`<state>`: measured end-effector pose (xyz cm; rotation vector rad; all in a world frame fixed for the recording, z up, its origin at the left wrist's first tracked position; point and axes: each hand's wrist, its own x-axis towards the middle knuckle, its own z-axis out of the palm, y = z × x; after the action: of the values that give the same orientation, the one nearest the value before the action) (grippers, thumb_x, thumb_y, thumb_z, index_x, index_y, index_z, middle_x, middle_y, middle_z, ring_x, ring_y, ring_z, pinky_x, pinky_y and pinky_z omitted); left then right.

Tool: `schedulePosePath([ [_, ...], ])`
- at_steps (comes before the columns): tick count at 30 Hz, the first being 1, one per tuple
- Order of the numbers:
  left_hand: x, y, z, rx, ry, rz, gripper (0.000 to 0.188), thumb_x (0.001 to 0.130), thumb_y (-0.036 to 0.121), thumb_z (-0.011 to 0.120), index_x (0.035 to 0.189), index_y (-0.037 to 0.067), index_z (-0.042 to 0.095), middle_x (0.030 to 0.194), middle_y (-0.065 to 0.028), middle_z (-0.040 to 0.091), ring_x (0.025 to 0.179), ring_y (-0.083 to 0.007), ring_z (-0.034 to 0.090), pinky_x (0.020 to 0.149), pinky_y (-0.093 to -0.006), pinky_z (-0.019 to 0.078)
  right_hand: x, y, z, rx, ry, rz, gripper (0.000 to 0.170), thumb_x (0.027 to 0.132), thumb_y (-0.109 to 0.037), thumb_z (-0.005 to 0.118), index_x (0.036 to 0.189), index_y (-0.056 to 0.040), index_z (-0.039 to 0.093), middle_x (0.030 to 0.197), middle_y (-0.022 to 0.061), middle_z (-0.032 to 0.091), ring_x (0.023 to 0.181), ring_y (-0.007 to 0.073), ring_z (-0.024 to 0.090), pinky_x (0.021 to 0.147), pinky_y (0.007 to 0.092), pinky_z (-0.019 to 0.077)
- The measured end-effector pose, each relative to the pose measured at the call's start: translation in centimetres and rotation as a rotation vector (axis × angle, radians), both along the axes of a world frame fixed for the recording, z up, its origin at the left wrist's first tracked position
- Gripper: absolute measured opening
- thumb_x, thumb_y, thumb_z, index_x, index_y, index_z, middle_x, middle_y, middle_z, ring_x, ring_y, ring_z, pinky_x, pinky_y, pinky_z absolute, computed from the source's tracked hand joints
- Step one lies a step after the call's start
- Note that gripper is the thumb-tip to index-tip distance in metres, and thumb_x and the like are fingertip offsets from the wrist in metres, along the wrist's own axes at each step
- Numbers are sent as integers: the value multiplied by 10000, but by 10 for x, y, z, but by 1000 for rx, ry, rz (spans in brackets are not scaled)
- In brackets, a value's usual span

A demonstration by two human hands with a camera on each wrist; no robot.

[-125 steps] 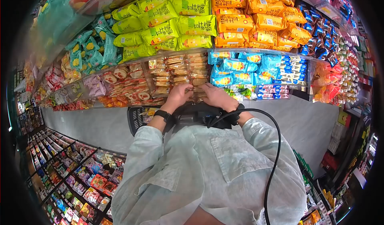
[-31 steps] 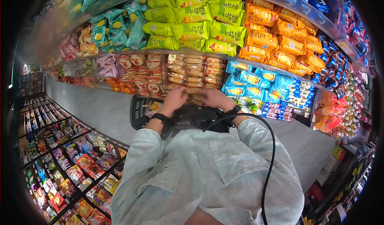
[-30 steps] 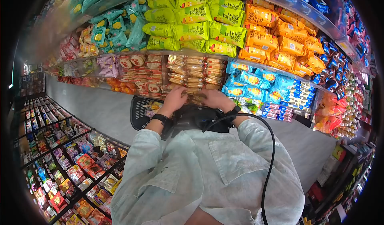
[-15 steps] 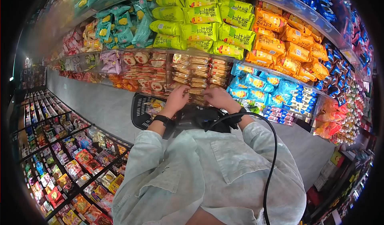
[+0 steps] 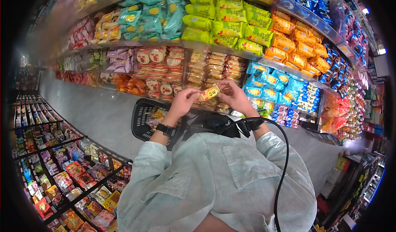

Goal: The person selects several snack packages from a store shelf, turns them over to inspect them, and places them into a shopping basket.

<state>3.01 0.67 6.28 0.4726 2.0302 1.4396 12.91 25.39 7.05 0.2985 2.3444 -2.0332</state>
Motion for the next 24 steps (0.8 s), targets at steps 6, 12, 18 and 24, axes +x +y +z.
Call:
schedulePosePath([
  [6, 36, -87, 0, 100, -34, 50, 258, 1018, 211, 635, 1124, -16, 697, 938, -28, 714, 831, -84, 618, 751, -253, 497, 23, -82, -3, -46, -57, 26, 368, 924, -85, 719, 1275, -52, 615, 1085, 45, 668, 889, 94, 654, 774, 260, 546],
  [12, 88, -217, -15, 205, -105, 270, 275, 1024, 214, 624, 1156, -21, 679, 983, -45, 715, 872, -93, 642, 776, -260, 516, 30, -198, 6, 108, -103, 215, 372, 925, -101, 700, 1279, -33, 611, 1136, 68, 693, 884, 128, 689, 805, 293, 561],
  [18, 163, -343, -19, 236, -127, 583, 276, 1048, 213, 580, 1220, 15, 666, 999, -58, 702, 894, -117, 655, 819, -262, 526, 24, -296, 32, 204, -142, 499, 331, 971, -79, 621, 1299, -40, 605, 1096, 55, 706, 939, 102, 663, 831, 284, 544],
  [24, 239, -406, -48, 254, -207, 861, 263, 1038, 221, 592, 1203, 29, 665, 975, -43, 686, 867, -105, 629, 799, -262, 513, 20, -342, 16, 180, -173, 739, 271, 965, -162, 658, 1200, -29, 663, 1117, 107, 732, 1034, 191, 701, 926, 328, 548],
])
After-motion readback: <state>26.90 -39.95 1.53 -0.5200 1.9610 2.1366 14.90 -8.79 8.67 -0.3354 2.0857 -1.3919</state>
